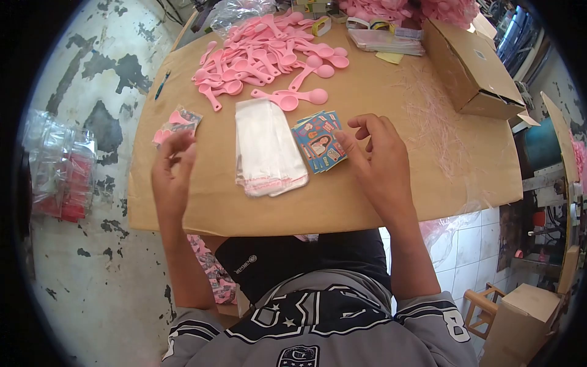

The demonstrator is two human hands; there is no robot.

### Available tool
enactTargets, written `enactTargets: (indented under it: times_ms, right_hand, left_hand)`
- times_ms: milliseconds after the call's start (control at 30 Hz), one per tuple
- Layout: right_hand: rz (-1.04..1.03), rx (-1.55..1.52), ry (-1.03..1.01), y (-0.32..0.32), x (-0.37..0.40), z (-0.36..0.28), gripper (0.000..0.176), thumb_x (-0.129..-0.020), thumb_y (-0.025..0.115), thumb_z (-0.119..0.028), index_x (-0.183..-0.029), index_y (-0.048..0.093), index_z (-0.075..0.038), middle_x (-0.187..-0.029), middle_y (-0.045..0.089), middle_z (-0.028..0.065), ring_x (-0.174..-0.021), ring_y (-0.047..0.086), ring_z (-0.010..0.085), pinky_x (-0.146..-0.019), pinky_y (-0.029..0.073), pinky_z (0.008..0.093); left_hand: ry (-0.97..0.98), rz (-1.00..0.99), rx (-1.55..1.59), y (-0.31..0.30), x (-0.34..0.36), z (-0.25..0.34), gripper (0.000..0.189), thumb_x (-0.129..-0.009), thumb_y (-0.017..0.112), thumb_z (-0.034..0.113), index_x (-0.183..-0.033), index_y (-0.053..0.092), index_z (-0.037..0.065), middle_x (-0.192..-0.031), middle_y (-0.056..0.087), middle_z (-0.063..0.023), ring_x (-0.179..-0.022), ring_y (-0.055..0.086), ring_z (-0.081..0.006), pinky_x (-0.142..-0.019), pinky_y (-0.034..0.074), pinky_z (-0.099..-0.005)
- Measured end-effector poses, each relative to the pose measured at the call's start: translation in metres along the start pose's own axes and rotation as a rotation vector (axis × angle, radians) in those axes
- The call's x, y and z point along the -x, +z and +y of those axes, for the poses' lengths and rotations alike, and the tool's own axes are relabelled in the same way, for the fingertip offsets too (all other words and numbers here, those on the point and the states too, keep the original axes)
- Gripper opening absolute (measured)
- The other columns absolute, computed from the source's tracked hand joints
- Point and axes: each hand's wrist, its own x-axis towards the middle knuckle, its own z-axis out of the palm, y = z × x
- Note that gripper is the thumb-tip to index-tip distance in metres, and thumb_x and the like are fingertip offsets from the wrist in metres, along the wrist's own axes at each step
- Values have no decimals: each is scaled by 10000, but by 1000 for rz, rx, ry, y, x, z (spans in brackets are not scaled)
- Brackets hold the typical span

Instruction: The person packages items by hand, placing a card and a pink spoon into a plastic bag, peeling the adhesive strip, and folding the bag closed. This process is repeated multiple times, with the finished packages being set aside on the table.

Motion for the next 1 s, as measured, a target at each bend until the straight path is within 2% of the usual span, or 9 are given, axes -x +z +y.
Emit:
enactTargets:
  times_ms: [100, 200, 300, 400, 500, 600, 700, 900, 1000]
  right_hand:
    - [-19, 75, -11, 10, 1, 11, 367, -924, 794, -337, -1030, 671, -8, -879, 636, 99, -744, 582, 191, -645, 483, 349]
    - [-154, 0, 166, 11, 0, 8, 372, -907, 813, -334, -989, 653, -9, -816, 632, 78, -721, 578, 189, -652, 487, 353]
    - [-125, -124, 152, 13, -1, 21, 350, -907, 818, -311, -965, 647, -12, -766, 626, 58, -706, 575, 173, -651, 482, 347]
    - [-99, -207, 206, 12, -3, 25, 311, -932, 794, -276, -949, 655, 1, -787, 650, 64, -718, 579, 162, -653, 477, 340]
    - [-85, -203, 210, 9, -4, 24, 259, -982, 737, -232, -978, 682, 22, -816, 666, 71, -708, 574, 159, -654, 475, 331]
    - [124, -107, -21, 16, -3, 35, 228, -1021, 681, -193, -1039, 703, 33, -854, 684, 75, -712, 583, 142, -648, 473, 323]
    - [288, -202, -52, 14, -5, 27, 215, -1042, 654, -174, -1077, 709, 31, -885, 690, 75, -747, 598, 112, -660, 473, 298]
    - [158, -388, -42, 9, 7, -9, 195, -1042, 657, -134, -1148, 693, 26, -904, 696, 27, -765, 588, 63, -670, 468, 226]
    - [-17, -579, 33, 12, 13, -19, 204, -1036, 669, -130, -1167, 686, 25, -887, 680, -1, -738, 570, 45, -647, 460, 213]
  left_hand:
    - [-183, -184, -122, 34, 5, 9, 273, -968, 744, 208, -1124, 691, -10, -1000, 667, -63, -858, 586, -144, -766, 487, -319]
    - [-137, -183, -311, 61, 3, 2, 282, -955, 771, 246, -990, 677, -18, -926, 634, -71, -791, 539, -144, -692, 473, -322]
    - [-85, -176, -222, 68, -1, -7, 293, -952, 775, 243, -912, 651, -19, -857, 629, -42, -771, 539, -116, -667, 463, -300]
    - [-348, -176, 8, 64, -3, 0, 273, -952, 772, 236, -923, 676, -18, -801, 620, -1, -722, 518, -81, -646, 446, -279]
    - [-331, -135, 76, 59, -4, -17, 243, -978, 746, 228, -971, 722, -13, -800, 629, 22, -690, 497, -57, -630, 428, -255]
    - [-430, -161, 174, 50, -4, -19, 250, -1018, 701, 223, -1066, 759, -15, -847, 647, 24, -718, 504, -52, -643, 421, -239]
    - [-211, 49, 85, 53, 3, -23, 247, -1023, 677, 189, -1094, 773, -27, -849, 701, -56, -684, 532, -99, -660, 456, -262]
    - [-256, 172, 256, 43, 18, -5, 252, -1044, 663, 195, -1136, 758, -19, -951, 736, -69, -767, 613, -112, -721, 484, -250]
    - [-351, 174, 799, 41, 24, -5, 239, -1050, 646, 155, -1212, 681, -17, -1058, 751, -122, -944, 707, -167, -847, 568, -292]
